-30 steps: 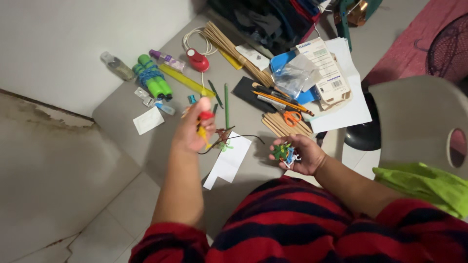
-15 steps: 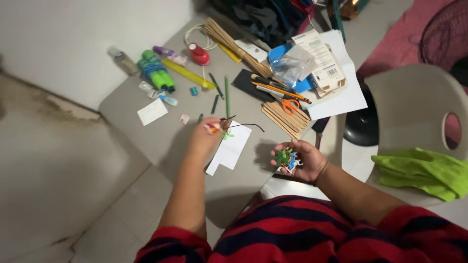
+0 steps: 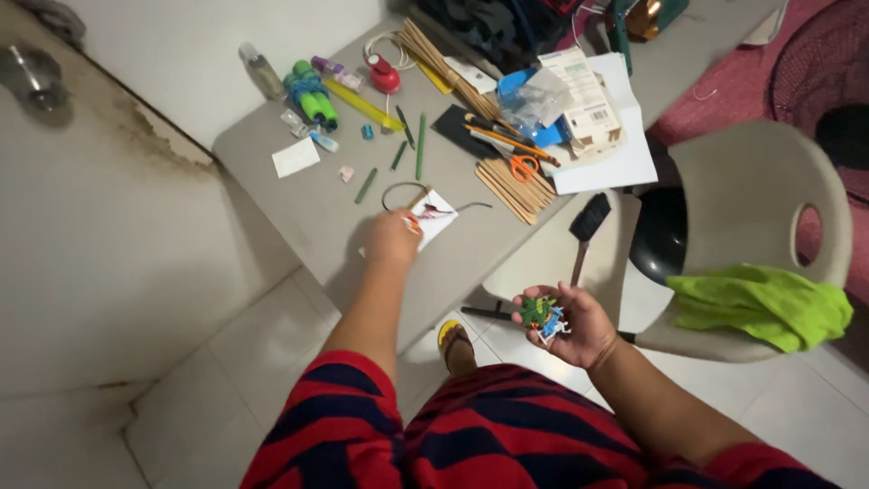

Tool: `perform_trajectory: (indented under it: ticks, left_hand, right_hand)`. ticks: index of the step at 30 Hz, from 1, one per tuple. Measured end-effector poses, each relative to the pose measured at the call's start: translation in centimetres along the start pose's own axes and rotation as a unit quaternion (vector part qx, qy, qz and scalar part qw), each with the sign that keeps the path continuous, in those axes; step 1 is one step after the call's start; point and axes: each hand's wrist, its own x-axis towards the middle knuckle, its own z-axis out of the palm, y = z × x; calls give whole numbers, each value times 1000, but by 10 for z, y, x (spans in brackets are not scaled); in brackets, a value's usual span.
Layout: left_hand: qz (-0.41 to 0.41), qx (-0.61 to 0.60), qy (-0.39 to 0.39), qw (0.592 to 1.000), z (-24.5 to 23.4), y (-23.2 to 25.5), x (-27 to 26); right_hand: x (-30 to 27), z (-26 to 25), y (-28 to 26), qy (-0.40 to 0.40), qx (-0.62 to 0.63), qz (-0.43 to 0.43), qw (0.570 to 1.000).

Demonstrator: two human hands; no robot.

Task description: The person organizes various small items from a cluttered table into a two-compartment wooden box. They handle toys, stationery, and craft supplies, placing them into the box compartments.

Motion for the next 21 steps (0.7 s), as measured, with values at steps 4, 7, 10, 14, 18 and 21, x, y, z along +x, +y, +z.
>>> perform_trajectory:
  ticks: [4,7,10,14,18,21]
  left_hand:
    - [-147,-284,4,948,16,-44,4]
    - [-249,-590,-22,768,12,-76,8]
    - [-224,-562,21,796,3,-86,11]
    - [-78,-501,99,856,-33,-85,20]
    - [-221,-713,-91,659,-66,-77,35]
    - [-264,-694,-168,648,-81,-72,43]
  right_hand:
    - [-26,-13,18,16,12,4,1000]
    - [-37,-7,21,37,-7,0,999]
    - [-39,9,12,36,-35,-27,998]
    - [-24,33,0,28,-58,-59,996]
    - [0,52,4,46,-61,-55,996]
    - [22,68,9,49,-68,-57,995]
